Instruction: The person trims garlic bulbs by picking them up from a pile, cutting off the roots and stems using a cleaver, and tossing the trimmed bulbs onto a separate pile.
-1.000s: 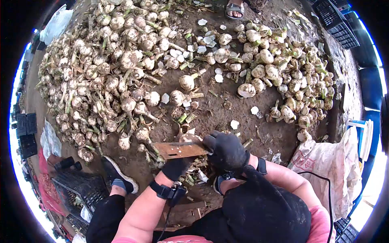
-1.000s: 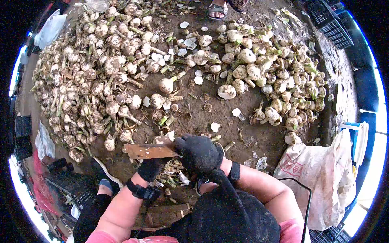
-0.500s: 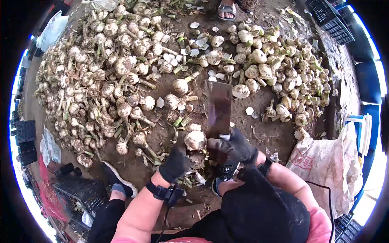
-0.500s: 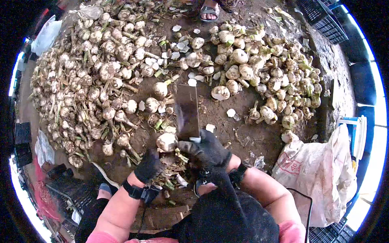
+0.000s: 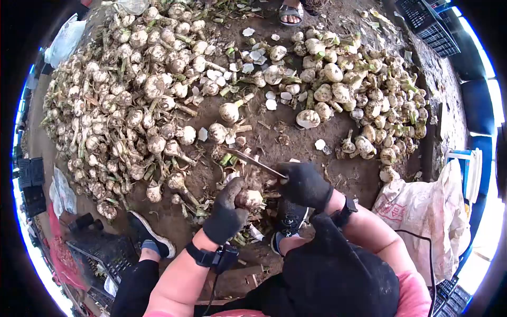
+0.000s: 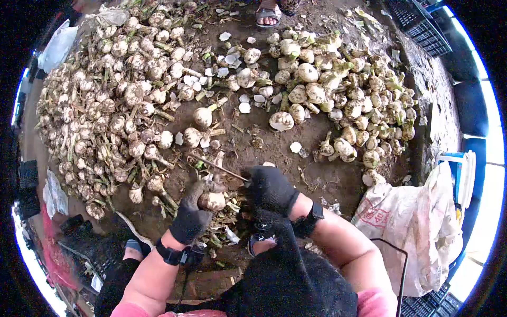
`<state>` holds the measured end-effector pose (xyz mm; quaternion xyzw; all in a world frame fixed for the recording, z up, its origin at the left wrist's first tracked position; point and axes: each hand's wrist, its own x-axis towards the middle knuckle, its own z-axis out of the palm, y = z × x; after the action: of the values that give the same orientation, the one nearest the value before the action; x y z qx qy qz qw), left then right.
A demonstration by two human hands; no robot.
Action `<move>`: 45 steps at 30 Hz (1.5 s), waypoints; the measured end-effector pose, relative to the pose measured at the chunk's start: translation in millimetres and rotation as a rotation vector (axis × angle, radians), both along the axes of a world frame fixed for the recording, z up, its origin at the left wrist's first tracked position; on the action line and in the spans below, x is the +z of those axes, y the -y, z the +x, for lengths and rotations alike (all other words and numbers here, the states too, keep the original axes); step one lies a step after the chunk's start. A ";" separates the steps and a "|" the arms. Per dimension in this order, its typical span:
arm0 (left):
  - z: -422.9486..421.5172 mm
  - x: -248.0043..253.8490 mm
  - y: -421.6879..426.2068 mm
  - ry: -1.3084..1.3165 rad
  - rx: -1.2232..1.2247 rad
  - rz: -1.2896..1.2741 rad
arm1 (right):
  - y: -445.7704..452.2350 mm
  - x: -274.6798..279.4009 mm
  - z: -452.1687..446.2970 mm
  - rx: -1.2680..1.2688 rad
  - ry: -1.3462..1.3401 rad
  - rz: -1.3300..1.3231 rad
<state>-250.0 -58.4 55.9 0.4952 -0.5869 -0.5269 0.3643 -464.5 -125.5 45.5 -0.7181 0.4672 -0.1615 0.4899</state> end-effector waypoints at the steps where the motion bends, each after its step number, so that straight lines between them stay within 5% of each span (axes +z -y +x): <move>1: -0.9 7.2 2.1 -0.208 0.059 0.101 | -6.5 -3.6 -6.2 -0.009 0.001 -0.006; 3: 2.0 5.0 9.4 -0.269 0.084 0.129 | -12.2 -5.9 -19.7 -0.102 0.069 0.257; 5: 6.1 3.1 11.4 0.028 0.077 0.189 | -14.8 1.5 -19.9 -0.065 0.003 0.346; 7: 1.8 -11.7 9.5 -0.035 0.004 0.287 | -20.0 10.1 -0.6 -0.249 0.460 0.392; 9: -18.3 -4.0 5.1 -0.022 -0.011 0.088 | -18.8 21.8 18.4 -0.344 0.742 0.570; 10: -28.6 -10.8 1.2 -0.349 0.061 0.248 | -18.5 11.3 13.0 -0.232 0.588 0.461; 11: -24.7 -8.2 7.1 -0.346 0.057 0.242 | -15.3 5.8 6.0 -0.116 0.430 0.349; 13: -5.1 -4.0 25.8 0.196 -0.105 0.282 | 0.4 12.0 -21.1 -0.294 0.474 0.515; 14: 6.8 -22.8 30.3 0.121 0.029 0.467 | 7.8 14.4 -37.1 -0.461 0.578 0.562; 15: 20.3 -41.9 38.3 0.114 0.178 0.318 | 20.0 26.9 -52.9 -0.611 0.260 0.203; 16: 21.9 -25.7 57.9 0.317 0.255 0.151 | 39.3 35.5 -69.5 -0.721 0.878 0.340; 17: 42.0 -76.1 67.7 0.465 0.298 -0.186 | 51.2 31.4 -89.6 -0.831 0.121 -0.164; 18: 51.2 -75.3 85.4 0.746 0.226 -0.285 | 55.1 30.4 -113.1 -0.829 -0.352 -0.419; 19: 47.8 -75.0 96.7 0.747 0.281 -0.105 | 57.7 27.8 -119.5 -0.737 -0.421 -0.637; 21: 58.0 -119.8 112.0 0.813 0.217 0.060 | 46.5 15.6 -94.5 -0.815 0.408 -0.156; 22: 58.8 -121.4 114.6 0.795 0.239 0.054 | 40.1 28.9 -64.4 -0.799 0.810 0.173; 23: 59.4 -122.7 117.1 0.777 0.261 0.048 | 32.1 5.1 -55.0 -0.690 0.531 0.156; 24: 61.0 -116.8 116.4 0.674 0.210 0.026 | 25.9 17.0 -34.6 -0.642 0.653 0.411; 25: 60.7 -107.9 115.7 0.572 0.154 0.004 | 22.2 -7.9 -21.8 -0.436 0.332 0.031; 27: 45.3 -59.6 97.8 0.706 0.022 -0.312 | 22.9 -5.4 9.1 -0.454 0.499 0.278; 29: 36.4 -36.9 80.2 0.485 -0.076 -0.371 | 25.4 -15.4 26.6 -0.323 0.379 0.174; 31: 23.1 -16.7 61.9 0.512 -0.083 -0.485 | 24.2 -16.4 39.2 -0.309 0.399 0.388; 34: 19.1 -17.1 38.1 0.379 0.089 -0.265 | 13.2 -12.0 44.2 -0.335 0.507 0.541; 35: 19.8 -15.3 29.7 0.403 0.205 -0.164 | 8.2 -7.0 46.7 -0.325 0.503 0.535; 36: 21.4 -32.1 23.0 -0.066 0.179 0.237 | 0.2 0.1 49.6 -0.390 0.503 0.526; 39: 5.2 -34.9 7.9 -0.387 0.107 0.396 | -11.0 -1.3 54.7 -0.365 0.579 0.435; 43: 2.1 -65.7 0.6 -0.072 0.106 0.148 | 6.7 -6.5 33.7 -0.148 0.184 0.181; 45: 4.2 -51.4 4.0 -0.046 0.089 0.164 | 11.6 22.7 30.0 -0.002 -0.133 -0.223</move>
<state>-245.9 -62.3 4.4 0.5368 -0.5108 -0.5676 0.3590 -434.4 -137.1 68.2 -0.7767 0.4786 -0.1651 0.3747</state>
